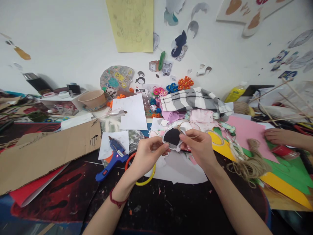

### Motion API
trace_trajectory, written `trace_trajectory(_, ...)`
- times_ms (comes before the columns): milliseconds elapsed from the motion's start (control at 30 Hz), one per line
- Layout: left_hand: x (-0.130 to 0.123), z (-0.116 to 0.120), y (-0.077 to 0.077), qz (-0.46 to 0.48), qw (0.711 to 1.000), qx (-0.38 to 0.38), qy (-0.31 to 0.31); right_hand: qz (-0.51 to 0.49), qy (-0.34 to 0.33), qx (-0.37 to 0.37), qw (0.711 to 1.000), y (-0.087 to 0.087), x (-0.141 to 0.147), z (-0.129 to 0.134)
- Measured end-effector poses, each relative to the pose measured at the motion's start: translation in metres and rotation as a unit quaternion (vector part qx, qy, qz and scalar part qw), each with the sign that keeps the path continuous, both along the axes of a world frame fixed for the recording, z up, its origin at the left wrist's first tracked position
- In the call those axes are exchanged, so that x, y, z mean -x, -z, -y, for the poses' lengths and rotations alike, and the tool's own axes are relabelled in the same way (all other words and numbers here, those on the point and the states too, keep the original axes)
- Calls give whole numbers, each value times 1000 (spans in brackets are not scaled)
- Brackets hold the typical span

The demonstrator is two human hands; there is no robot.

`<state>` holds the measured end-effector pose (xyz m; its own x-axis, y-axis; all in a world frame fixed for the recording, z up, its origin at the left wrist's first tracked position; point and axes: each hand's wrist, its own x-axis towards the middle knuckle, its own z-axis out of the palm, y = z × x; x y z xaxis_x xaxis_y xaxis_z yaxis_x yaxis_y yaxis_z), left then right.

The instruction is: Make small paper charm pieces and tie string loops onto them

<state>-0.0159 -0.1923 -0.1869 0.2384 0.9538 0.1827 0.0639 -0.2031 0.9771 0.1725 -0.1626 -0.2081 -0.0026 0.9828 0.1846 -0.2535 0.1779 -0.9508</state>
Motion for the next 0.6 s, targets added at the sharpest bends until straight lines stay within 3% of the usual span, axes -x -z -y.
trace_trajectory(600,-2,1,1,-5,1000,-8,-15,16,20,-14,1000,-3,-1,4)
